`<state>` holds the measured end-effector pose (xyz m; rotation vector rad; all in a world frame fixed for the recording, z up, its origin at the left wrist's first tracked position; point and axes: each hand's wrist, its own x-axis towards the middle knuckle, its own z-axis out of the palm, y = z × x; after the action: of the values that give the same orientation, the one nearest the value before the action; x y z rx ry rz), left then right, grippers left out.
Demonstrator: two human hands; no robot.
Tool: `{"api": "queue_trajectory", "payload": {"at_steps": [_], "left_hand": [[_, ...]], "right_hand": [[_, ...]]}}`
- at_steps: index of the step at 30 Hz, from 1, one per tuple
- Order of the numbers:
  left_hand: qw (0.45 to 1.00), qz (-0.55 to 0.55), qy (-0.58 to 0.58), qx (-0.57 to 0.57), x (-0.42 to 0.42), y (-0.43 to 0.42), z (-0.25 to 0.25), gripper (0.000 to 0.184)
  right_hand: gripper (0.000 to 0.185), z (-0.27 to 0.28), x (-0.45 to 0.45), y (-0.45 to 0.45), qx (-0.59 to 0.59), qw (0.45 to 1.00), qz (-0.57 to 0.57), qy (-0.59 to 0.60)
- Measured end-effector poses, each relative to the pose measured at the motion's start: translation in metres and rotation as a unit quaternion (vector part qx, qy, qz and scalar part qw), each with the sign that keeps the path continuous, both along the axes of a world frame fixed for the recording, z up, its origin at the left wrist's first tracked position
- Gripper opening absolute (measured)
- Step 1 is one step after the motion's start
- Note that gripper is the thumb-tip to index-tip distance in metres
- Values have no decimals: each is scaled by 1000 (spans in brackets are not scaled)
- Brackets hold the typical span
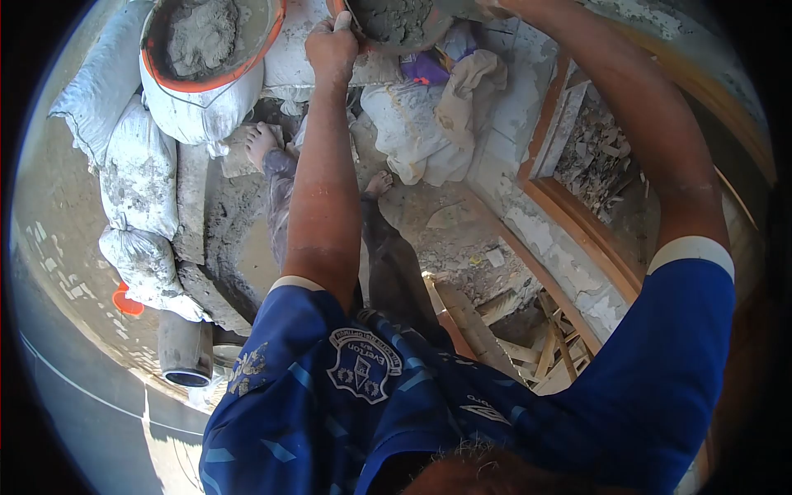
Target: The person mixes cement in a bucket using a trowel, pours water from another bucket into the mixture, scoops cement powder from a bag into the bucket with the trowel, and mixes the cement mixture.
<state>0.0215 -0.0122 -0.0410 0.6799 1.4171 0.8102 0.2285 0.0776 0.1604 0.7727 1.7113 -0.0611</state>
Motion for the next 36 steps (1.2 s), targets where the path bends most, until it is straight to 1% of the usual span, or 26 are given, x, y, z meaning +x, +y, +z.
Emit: {"api": "queue_trajectory", "payload": {"at_steps": [1,3,4,6,7,9,10,12,13,15,17,19,20,22,23,24,25,26,27,28,29,31,33,34,35,36], "left_hand": [[1000,10,-3,-14,0,1,10,32],[999,24,-6,-31,0,3,10,31],[999,38,-12,-20,0,1,3,31],[998,54,-16,-12,0,-5,2,30],[998,58,-17,-29,1,-3,5,30],[997,58,-19,-41,2,-1,10,29],[997,61,-39,-38,2,-3,12,29],[996,65,-57,-25,3,-3,14,28],[994,78,-61,-36,5,-4,13,29],[994,90,-61,-33,5,-2,15,30],[991,82,-78,-67,2,0,21,30],[991,77,-84,-68,4,1,23,31],[989,76,-99,-74,4,1,26,31],[993,52,-77,-71,2,2,18,31],[993,41,-78,-77,-1,1,17,32],[994,38,-73,-73,-2,0,17,32],[994,38,-74,-71,-2,0,18,32],[994,37,-75,-68,-1,0,18,32],[995,33,-74,-66,1,-1,19,32],[994,37,-73,-69,2,-1,21,32],[994,43,-72,-71,2,1,22,32],[994,46,-73,-67,3,1,21,32],[994,44,-78,-66,7,-2,22,32],[994,45,-71,-63,8,-1,24,32],[995,50,-62,-62,7,-2,22,32],[995,52,-58,-67,4,-5,21,32]], "right_hand": [[18,-7,-11,9,4,1000,-4,0],[21,-19,-30,25,-101,993,-59,-30],[21,-18,-36,26,-106,992,-58,-29],[23,-4,-51,26,-182,977,-94,-66],[23,11,-58,28,-180,977,-92,-66],[25,39,-66,26,-174,932,-302,-95],[25,36,-54,23,-173,932,-306,-93],[29,21,-19,12,-148,881,-448,13],[29,16,-6,1,-142,882,-448,19],[35,0,18,-27,-123,738,-656,103],[39,-17,35,-61,-159,606,-757,186],[42,-9,27,-86,-125,543,-796,236],[42,-6,22,-95,-125,543,-792,248],[39,-4,18,-112,-9,544,-788,288],[39,-9,22,-122,-10,539,-788,296],[38,-16,29,-133,122,616,-681,376],[39,-14,29,-136,252,668,-544,440],[47,-8,28,-137,241,650,-578,432],[47,-12,24,-140,243,646,-579,433],[48,-23,19,-146,283,652,-566,418],[50,-38,13,-153,320,657,-551,403],[48,-96,8,-184,330,644,-553,414],[48,-138,11,-211,266,728,-543,323],[44,-126,2,-213,315,685,-530,389],[44,-122,-9,-212,312,685,-529,392],[42,-119,-19,-217,358,648,-539,402]]}}
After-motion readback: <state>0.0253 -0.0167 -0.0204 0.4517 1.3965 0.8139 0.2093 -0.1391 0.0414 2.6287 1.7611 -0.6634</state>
